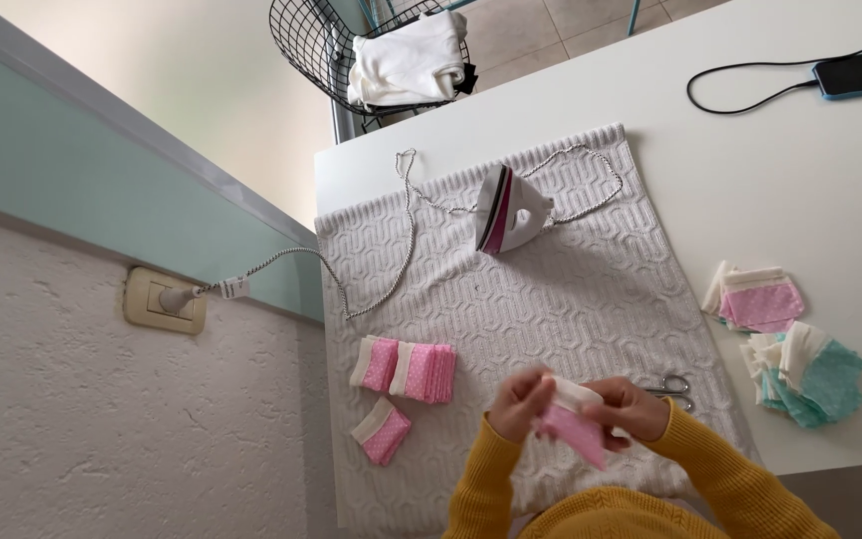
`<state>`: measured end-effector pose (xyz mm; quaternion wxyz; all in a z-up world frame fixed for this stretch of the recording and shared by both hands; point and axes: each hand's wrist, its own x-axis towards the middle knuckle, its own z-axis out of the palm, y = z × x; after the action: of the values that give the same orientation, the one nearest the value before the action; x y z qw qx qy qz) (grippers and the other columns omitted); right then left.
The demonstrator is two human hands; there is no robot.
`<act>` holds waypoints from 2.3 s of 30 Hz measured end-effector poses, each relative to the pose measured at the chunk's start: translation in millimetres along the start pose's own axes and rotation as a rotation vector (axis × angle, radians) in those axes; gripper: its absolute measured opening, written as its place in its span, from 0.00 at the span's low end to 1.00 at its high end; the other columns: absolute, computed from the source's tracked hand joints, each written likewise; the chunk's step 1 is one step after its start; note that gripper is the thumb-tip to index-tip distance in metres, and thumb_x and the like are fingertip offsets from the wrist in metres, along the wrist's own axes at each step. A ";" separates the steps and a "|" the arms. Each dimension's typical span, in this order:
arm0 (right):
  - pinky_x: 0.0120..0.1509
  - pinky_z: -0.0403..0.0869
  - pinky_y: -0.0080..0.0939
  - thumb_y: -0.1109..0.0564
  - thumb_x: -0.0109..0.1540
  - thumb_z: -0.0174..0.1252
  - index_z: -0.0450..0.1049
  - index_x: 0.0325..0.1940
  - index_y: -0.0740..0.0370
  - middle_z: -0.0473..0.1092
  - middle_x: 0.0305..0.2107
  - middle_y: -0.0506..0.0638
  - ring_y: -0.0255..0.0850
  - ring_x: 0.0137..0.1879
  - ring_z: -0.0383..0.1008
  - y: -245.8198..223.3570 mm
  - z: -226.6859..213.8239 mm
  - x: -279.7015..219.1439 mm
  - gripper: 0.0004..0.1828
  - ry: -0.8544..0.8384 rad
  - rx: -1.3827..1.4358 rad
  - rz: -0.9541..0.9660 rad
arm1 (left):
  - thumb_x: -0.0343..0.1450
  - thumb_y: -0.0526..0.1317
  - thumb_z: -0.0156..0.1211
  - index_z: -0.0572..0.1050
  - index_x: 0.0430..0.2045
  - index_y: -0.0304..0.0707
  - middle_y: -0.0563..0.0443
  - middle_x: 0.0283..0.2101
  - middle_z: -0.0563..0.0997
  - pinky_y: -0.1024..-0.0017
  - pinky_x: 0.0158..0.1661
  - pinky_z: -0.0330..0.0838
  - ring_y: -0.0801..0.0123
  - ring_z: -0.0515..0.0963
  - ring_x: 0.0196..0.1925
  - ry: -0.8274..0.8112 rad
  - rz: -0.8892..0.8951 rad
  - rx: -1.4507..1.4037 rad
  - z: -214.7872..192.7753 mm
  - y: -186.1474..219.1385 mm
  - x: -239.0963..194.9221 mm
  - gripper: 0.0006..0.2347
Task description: The person folds small pink and white patterned fabric pieces by hand on a white textured mat. They repeatedly pick up a piece, fold it into a small square, and place it on a growing stack to the left.
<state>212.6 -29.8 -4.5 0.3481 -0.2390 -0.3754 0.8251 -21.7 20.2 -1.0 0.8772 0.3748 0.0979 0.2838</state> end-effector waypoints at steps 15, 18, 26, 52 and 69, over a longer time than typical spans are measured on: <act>0.62 0.75 0.44 0.52 0.57 0.69 0.80 0.46 0.63 0.75 0.50 0.52 0.43 0.56 0.76 -17.5 12.5 10.1 0.17 0.405 -0.925 -0.414 | 0.67 0.32 0.69 0.82 0.39 0.30 0.53 0.34 0.83 0.79 0.36 0.75 0.79 0.79 0.34 0.586 0.356 0.943 65.8 47.0 1.4 0.09; 0.67 0.74 0.45 0.55 0.62 0.66 0.79 0.40 0.62 0.70 0.48 0.52 0.45 0.62 0.73 -20.8 21.0 17.2 0.09 0.557 -0.877 -0.527 | 0.69 0.32 0.70 0.84 0.35 0.30 0.52 0.31 0.82 0.79 0.34 0.71 0.78 0.77 0.31 0.540 0.345 0.954 53.9 34.5 0.8 0.05; 0.54 0.77 0.40 0.60 0.63 0.62 0.77 0.39 0.66 0.74 0.47 0.56 0.38 0.50 0.76 13.9 26.1 17.7 0.05 0.542 -0.371 -0.506 | 0.66 0.32 0.74 0.81 0.27 0.32 0.53 0.27 0.82 0.80 0.32 0.73 0.79 0.79 0.29 0.689 0.398 1.007 67.0 37.4 0.0 0.05; 0.37 0.78 0.35 0.58 0.58 0.66 0.79 0.41 0.63 0.77 0.32 0.49 0.35 0.35 0.80 -32.8 58.7 14.2 0.09 0.677 -1.041 -0.634 | 0.64 0.47 0.78 0.77 0.27 0.37 0.47 0.28 0.73 0.69 0.30 0.69 0.66 0.73 0.28 0.818 0.346 1.393 73.4 39.7 -2.9 0.15; 0.38 0.78 0.38 0.47 0.60 0.65 0.80 0.40 0.65 0.78 0.27 0.52 0.39 0.32 0.79 -2.4 24.9 26.4 0.17 0.528 -1.002 -0.250 | 0.76 0.40 0.57 0.77 0.27 0.33 0.49 0.16 0.74 0.73 0.18 0.64 0.72 0.74 0.14 1.070 0.504 1.194 61.1 24.7 -19.6 0.10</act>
<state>180.2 -20.1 8.9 0.3692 -0.5263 -0.6460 0.4115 -24.7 -14.0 58.6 0.2770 0.6017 0.5475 0.5113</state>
